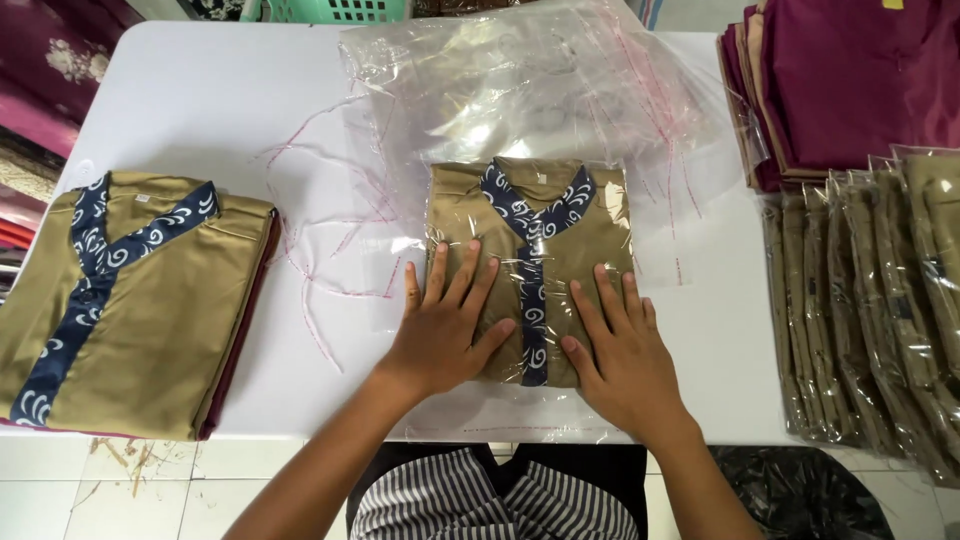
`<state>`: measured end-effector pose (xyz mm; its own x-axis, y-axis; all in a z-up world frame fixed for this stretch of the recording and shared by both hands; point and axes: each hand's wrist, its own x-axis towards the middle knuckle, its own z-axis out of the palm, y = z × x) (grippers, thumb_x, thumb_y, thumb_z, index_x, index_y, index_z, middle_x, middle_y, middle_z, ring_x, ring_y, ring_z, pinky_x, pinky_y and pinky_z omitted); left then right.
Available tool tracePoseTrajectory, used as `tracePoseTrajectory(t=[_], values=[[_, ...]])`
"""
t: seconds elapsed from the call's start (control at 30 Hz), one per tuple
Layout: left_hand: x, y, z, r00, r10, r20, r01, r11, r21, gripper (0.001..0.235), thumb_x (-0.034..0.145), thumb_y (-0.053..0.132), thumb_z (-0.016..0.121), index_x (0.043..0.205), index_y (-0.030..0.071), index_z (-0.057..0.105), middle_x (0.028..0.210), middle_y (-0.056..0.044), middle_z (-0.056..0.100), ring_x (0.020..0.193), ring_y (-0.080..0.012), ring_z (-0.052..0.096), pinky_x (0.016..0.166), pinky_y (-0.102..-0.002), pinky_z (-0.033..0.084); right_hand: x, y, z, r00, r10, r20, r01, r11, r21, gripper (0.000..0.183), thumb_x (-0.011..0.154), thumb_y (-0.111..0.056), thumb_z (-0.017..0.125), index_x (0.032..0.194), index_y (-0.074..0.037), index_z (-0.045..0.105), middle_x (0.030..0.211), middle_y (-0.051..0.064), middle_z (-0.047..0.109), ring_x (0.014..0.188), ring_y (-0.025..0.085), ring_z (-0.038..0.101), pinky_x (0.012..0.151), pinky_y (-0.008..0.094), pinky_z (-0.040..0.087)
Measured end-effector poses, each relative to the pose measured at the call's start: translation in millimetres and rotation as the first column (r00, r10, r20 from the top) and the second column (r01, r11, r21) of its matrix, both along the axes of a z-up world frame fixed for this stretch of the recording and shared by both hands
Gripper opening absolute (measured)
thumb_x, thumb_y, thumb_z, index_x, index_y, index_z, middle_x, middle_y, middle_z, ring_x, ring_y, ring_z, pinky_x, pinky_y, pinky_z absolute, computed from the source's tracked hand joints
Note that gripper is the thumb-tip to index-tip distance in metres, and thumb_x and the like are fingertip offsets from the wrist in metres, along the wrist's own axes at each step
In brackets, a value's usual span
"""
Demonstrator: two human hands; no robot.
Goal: Packing folded shirts into clear plastic bags at a factory workstation.
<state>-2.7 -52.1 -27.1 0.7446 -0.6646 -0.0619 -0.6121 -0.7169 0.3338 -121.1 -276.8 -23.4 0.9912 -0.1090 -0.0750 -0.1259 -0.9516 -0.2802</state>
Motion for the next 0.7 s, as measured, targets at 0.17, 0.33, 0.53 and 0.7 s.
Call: tracePoseTrajectory(t=[0.17, 0.33, 0.53, 0.7], values=[[26, -10, 18, 0.995, 0.028, 0.100, -0.024, 0.999, -0.041, 0.063, 0.105, 0.057, 0.041, 0.149, 0.014, 0.054, 0.161, -0.014, 0.044, 0.154, -0.0428, 0.031, 0.125, -0.072, 0.003, 20, -17, 10, 0.995, 0.042, 0.086, -0.036, 0.997, -0.065, 0.067, 0.102, -0.059, 0.045, 0.163, -0.029, 0.042, 0.169, 0.014, 0.035, 0.154, 0.051, 0.026, 0.123, 0.064, 0.024], [65, -29, 2, 0.981, -0.009, 0.192, 0.029, 0.994, -0.103, 0.075, 0.107, 0.057, 0.042, 0.167, 0.013, 0.030, 0.176, -0.014, 0.019, 0.161, -0.0454, 0.012, 0.128, -0.065, 0.005, 63, -20, -8, 0.980, 0.085, 0.181, -0.085, 0.996, -0.007, 0.068, 0.107, -0.056, 0.036, 0.168, -0.025, 0.034, 0.175, 0.018, 0.020, 0.155, 0.057, 0.015, 0.123, 0.066, 0.021], [73, -32, -17, 0.979, 0.002, 0.202, 0.011, 0.998, -0.064, 0.084, 0.106, 0.066, 0.039, 0.171, 0.015, 0.022, 0.179, -0.011, 0.010, 0.161, -0.0457, 0.008, 0.128, -0.063, 0.004, 72, -18, -24, 0.984, 0.083, 0.160, -0.079, 0.996, -0.027, 0.067, 0.107, -0.057, 0.032, 0.168, -0.030, 0.031, 0.176, 0.011, 0.021, 0.157, 0.052, 0.016, 0.125, 0.061, 0.018], [76, -32, -18, 0.983, -0.003, 0.185, 0.013, 0.998, -0.055, 0.086, 0.105, 0.068, 0.040, 0.171, 0.016, 0.022, 0.179, -0.011, 0.011, 0.161, -0.0461, 0.008, 0.127, -0.063, 0.006, 72, -23, -26, 0.987, 0.069, 0.145, -0.066, 0.997, -0.026, 0.065, 0.106, -0.057, 0.036, 0.166, -0.033, 0.036, 0.175, 0.009, 0.025, 0.157, 0.051, 0.018, 0.125, 0.061, 0.019]])
